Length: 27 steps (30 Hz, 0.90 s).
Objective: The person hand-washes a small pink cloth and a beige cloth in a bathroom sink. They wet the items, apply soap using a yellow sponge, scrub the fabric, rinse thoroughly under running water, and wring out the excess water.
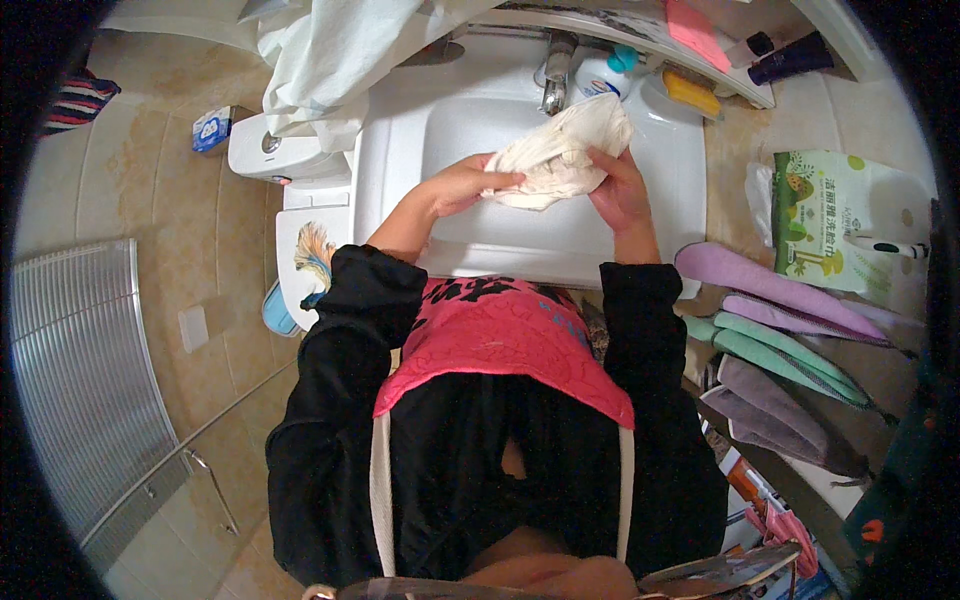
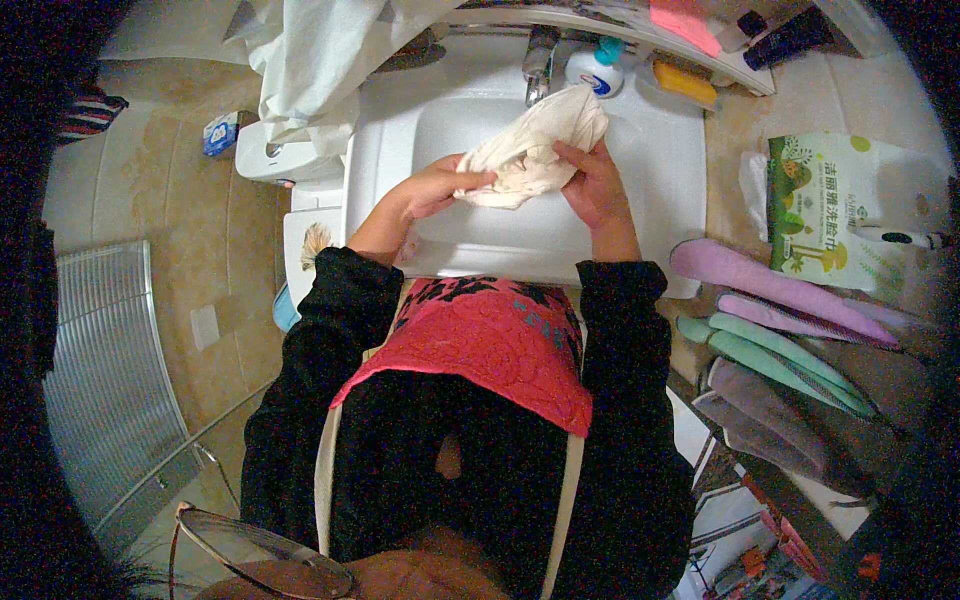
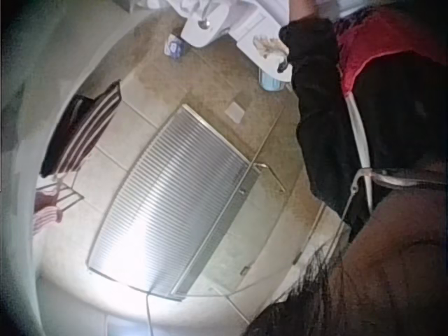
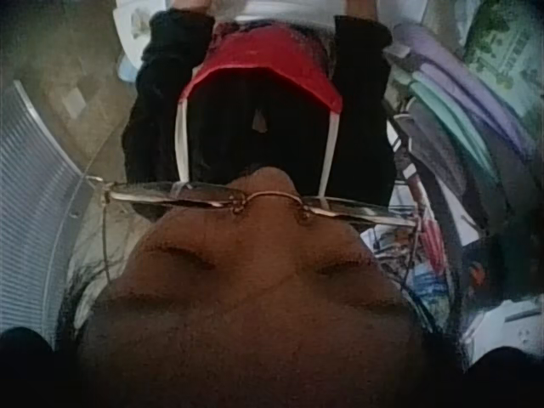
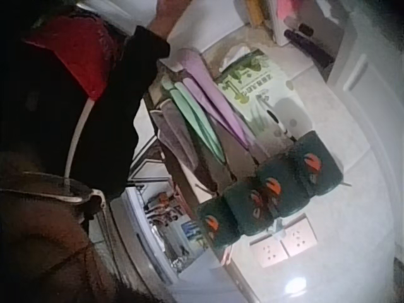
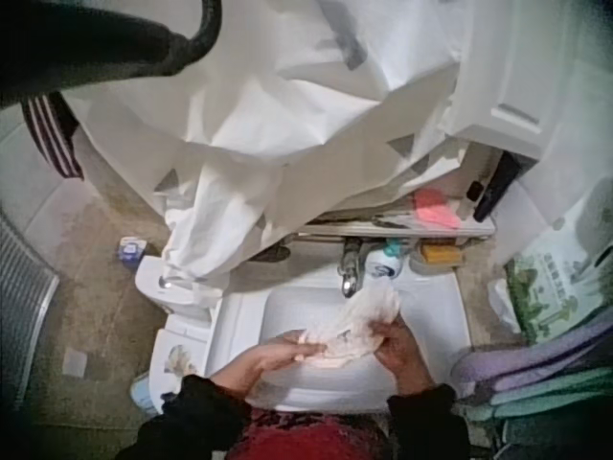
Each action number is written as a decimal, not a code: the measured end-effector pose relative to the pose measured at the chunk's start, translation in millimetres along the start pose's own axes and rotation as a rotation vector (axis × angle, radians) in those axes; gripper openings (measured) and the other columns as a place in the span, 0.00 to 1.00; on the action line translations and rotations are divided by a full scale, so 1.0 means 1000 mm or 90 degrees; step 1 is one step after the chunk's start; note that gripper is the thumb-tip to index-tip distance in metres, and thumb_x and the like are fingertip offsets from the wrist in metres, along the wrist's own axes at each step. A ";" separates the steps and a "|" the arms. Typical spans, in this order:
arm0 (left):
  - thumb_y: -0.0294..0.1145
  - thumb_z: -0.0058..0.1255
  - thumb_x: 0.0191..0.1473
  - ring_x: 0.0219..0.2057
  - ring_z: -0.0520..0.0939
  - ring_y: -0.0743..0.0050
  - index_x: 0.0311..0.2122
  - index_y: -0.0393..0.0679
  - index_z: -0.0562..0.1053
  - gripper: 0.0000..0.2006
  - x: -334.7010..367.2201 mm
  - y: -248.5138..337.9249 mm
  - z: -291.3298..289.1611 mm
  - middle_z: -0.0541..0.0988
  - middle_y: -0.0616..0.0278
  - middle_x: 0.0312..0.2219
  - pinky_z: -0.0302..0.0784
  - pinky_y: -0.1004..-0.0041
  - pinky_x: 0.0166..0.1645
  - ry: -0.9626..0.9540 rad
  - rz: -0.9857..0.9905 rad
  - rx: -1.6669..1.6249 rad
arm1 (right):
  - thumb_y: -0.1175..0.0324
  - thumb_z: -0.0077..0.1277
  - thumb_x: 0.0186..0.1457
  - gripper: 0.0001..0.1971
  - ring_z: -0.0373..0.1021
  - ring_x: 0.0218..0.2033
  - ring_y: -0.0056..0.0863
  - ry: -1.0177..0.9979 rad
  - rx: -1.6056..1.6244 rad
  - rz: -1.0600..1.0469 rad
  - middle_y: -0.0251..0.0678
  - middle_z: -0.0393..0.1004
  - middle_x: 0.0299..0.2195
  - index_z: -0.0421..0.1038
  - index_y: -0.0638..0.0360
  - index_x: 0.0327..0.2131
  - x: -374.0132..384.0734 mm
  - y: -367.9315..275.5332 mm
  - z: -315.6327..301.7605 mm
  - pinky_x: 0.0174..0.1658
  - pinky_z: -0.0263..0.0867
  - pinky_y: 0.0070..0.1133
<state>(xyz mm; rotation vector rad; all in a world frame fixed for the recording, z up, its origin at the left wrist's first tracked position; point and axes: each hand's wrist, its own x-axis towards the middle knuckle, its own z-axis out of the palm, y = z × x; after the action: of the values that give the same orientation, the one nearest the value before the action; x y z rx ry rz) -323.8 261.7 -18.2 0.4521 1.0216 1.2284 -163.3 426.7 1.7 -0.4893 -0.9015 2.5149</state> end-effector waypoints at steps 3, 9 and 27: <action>0.32 0.52 0.51 0.48 0.71 0.74 0.53 0.37 0.62 0.24 -0.002 0.005 -0.010 0.71 0.60 0.46 0.62 0.75 0.54 0.045 0.088 -0.089 | 0.77 0.51 0.49 0.31 0.62 0.51 0.32 0.023 -0.180 0.049 0.35 0.62 0.51 0.50 0.54 0.56 -0.002 -0.006 -0.002 0.54 0.60 0.29; 0.26 0.48 0.49 0.47 0.72 0.70 0.54 0.35 0.58 0.26 -0.009 0.020 -0.012 0.69 0.56 0.48 0.65 0.74 0.53 0.038 0.125 -0.198 | 0.74 0.52 0.50 0.32 0.62 0.50 0.27 0.040 -0.344 0.097 0.35 0.62 0.50 0.48 0.55 0.57 -0.008 -0.003 0.008 0.50 0.62 0.23; 0.22 0.41 0.44 0.47 0.72 0.65 0.54 0.36 0.58 0.27 -0.001 0.002 -0.028 0.69 0.53 0.47 0.65 0.69 0.54 0.096 0.150 -0.100 | 0.80 0.43 0.45 0.27 0.64 0.48 0.31 0.122 -0.184 -0.045 0.38 0.64 0.47 0.55 0.61 0.52 -0.003 0.011 -0.005 0.52 0.62 0.25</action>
<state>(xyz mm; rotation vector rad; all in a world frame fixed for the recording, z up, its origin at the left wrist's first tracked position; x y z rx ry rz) -347.9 254.9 -30.2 0.3679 1.0099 1.5605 -161.4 420.0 -8.2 -0.7608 -1.1894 2.2372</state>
